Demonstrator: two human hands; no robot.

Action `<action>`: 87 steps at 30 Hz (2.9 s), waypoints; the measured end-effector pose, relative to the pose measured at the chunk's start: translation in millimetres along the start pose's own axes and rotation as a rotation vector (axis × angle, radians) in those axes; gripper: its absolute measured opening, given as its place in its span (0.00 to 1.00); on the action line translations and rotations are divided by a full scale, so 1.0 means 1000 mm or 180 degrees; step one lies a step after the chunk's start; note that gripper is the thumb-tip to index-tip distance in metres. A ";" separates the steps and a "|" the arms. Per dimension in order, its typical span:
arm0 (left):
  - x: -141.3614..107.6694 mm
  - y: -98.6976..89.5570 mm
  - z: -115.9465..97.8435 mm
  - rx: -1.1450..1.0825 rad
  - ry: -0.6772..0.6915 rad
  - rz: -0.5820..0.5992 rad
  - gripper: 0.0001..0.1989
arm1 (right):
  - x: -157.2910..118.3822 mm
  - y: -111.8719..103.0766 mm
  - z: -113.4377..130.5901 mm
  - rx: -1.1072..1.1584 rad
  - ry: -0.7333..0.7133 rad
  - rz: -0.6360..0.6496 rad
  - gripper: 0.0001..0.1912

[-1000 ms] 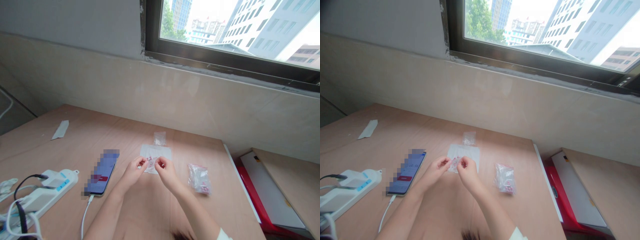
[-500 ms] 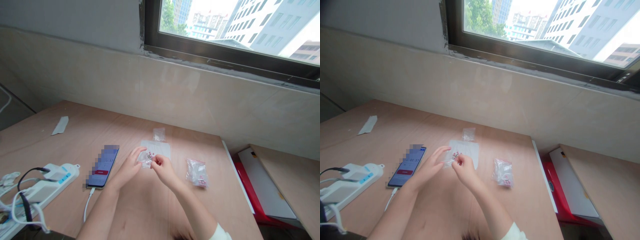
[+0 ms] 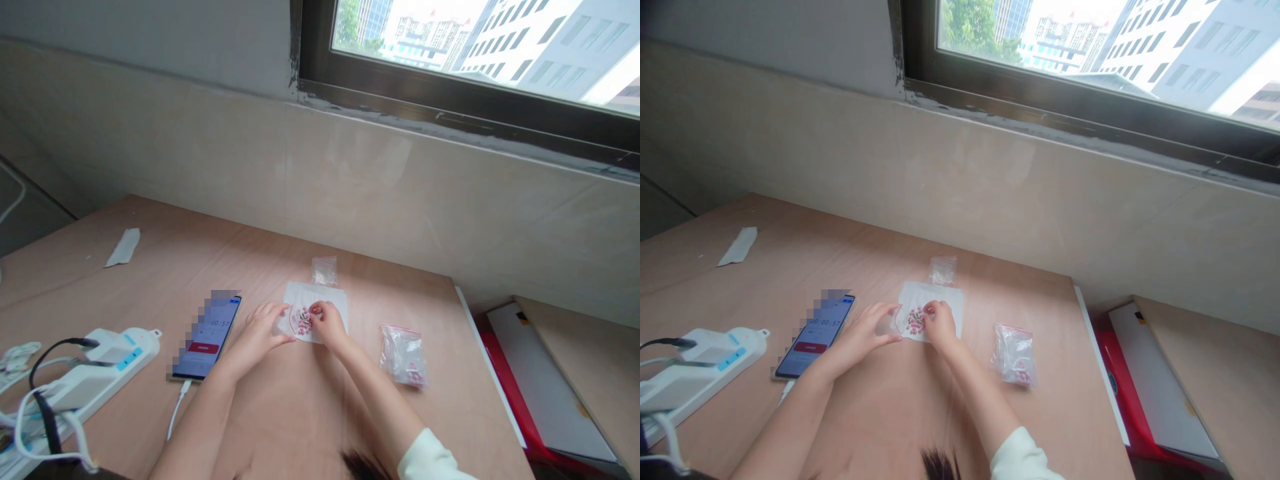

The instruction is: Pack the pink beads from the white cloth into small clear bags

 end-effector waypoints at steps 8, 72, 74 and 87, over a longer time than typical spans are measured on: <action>0.000 0.010 0.004 0.0110 -0.0137 0.0093 0.22 | 0.010 0.006 -0.008 -0.0548 0.0015 0.0210 0.03; 0.007 0.006 0.019 0.0198 -0.0323 -0.0030 0.22 | 0.000 0.015 0.011 -0.1176 -0.0139 0.0284 0.02; 0.007 0.007 0.019 0.0180 -0.0323 -0.0031 0.22 | 0.001 0.015 0.014 -0.1218 -0.0183 0.0320 0.03; 0.009 0.012 0.016 0.0295 -0.0421 0.0009 0.22 | -0.006 0.012 0.018 -0.1243 -0.0043 0.0402 0.04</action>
Point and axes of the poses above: each hand's wrist, its own x-axis towards the middle knuckle, its own y-axis out of the palm, z = x × y, the point moved 8 cm from there along x, towards the middle knuckle, and after that the axes turned 2 degrees about -x, right-handed, at the moved point
